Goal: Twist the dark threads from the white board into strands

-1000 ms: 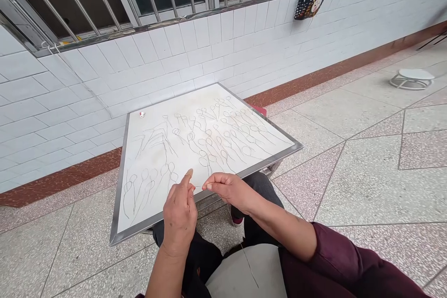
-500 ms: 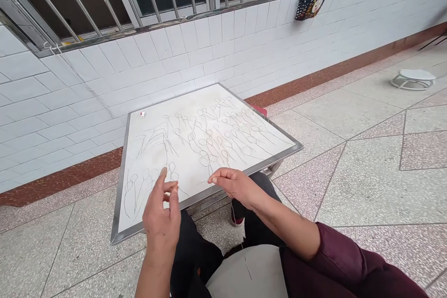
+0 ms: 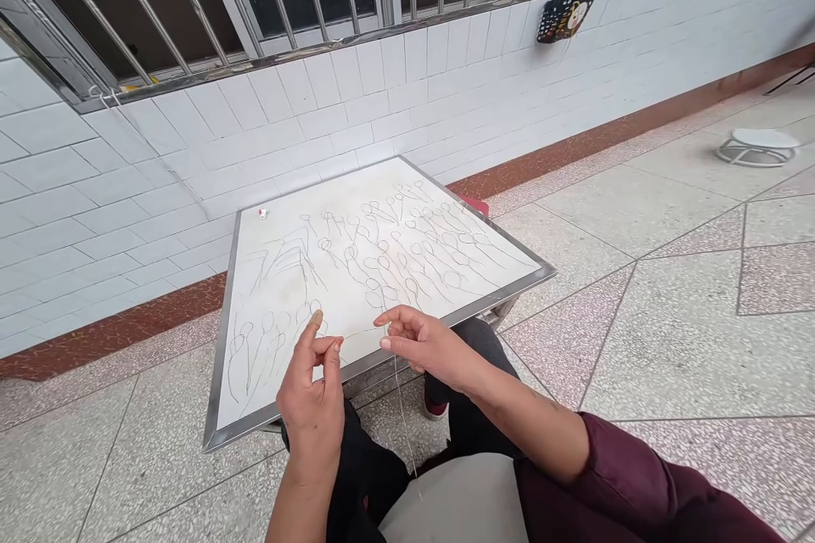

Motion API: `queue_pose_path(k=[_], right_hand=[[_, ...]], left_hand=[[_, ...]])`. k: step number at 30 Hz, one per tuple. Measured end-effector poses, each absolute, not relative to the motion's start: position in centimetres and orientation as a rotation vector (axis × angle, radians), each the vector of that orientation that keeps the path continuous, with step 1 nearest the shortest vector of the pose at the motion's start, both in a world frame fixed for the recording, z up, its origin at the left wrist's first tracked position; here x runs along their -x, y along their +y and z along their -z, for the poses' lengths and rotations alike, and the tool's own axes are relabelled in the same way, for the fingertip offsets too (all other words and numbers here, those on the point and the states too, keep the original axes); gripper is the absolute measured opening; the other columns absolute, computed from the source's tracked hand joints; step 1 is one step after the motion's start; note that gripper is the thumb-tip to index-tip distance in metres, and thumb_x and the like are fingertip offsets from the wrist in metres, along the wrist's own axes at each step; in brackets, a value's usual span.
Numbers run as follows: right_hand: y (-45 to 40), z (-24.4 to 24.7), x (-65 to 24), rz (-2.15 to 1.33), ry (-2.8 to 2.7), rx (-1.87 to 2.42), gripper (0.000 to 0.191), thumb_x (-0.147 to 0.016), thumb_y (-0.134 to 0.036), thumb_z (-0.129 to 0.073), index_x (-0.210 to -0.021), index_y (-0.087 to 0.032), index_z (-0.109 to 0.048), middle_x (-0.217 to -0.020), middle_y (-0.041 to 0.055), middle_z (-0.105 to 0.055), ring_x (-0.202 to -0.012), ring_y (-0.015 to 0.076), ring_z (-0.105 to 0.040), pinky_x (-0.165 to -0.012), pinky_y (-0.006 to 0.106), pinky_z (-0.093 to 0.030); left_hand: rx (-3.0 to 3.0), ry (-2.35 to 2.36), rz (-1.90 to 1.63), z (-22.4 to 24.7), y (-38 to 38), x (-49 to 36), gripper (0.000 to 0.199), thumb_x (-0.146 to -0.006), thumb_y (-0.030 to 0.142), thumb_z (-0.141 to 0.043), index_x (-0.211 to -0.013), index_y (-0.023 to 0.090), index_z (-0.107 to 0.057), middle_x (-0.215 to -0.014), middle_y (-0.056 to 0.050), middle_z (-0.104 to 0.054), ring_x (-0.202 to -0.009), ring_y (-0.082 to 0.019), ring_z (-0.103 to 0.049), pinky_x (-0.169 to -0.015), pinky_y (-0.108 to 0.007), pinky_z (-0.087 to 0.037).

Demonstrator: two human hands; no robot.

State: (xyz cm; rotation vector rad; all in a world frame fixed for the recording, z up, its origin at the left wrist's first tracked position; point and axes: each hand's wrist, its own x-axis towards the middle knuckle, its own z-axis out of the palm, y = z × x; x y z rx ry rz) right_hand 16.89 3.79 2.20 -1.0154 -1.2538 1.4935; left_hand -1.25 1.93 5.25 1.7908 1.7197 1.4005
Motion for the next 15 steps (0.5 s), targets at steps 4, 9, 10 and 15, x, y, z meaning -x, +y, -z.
queue_pose_path(k=[4,9,10,15], right_hand=[[3.8,-1.9,-16.5,-1.542,-1.161,0.957,0.029,-0.084,-0.043,-0.067,-0.104,-0.022,-0.064,-0.068,-0.0056,-0.05,-0.05,0.0069,-0.043,-0.047,0.021,-0.034],[4.1,-1.7,-16.3,-1.492,-1.113,0.97,0.028,-0.084,-0.043,-0.067,-0.101,-0.021,-0.064,-0.068,-0.0053,-0.052,-0.054,0.0079,-0.05,-0.049,0.02,-0.039],[4.3,-1.6,-16.2,-1.483,-1.117,0.974,0.028,-0.084,-0.043,-0.067,-0.102,-0.021,-0.064,-0.067,-0.0056,-0.052,-0.053,0.0079,-0.05,-0.049,0.02,-0.039],[5.8,-1.4,-15.1,-1.474,-1.155,0.975,0.028,-0.085,-0.044,-0.064,-0.102,-0.021,-0.065,-0.065,-0.0057,-0.053,-0.051,0.0082,-0.05,-0.05,0.021,-0.042]], left_hand=[[-1.644,1.697,-1.434,-4.9,2.3,1.4,0.046,-0.09,0.037,-0.059,-0.135,0.027,-0.055,-0.089,-0.001,-0.072,-0.089,-0.019,-0.067,-0.089,-0.037,-0.05],[-1.438,1.513,-1.422,-3.4,2.8,2.2,0.058,-0.088,0.044,-0.062,-0.141,0.026,-0.046,-0.112,-0.009,-0.07,-0.097,-0.02,-0.067,-0.086,-0.036,-0.053],[-1.41,1.479,-1.381,-2.9,2.7,2.4,0.061,-0.088,0.046,-0.062,-0.141,0.024,-0.045,-0.114,-0.011,-0.07,-0.096,-0.02,-0.067,-0.082,-0.036,-0.054],[-1.349,1.423,-1.101,0.9,1.1,3.4,0.055,-0.089,0.055,-0.056,-0.13,0.018,-0.058,-0.106,-0.013,-0.074,-0.088,-0.022,-0.071,-0.073,-0.034,-0.058]])
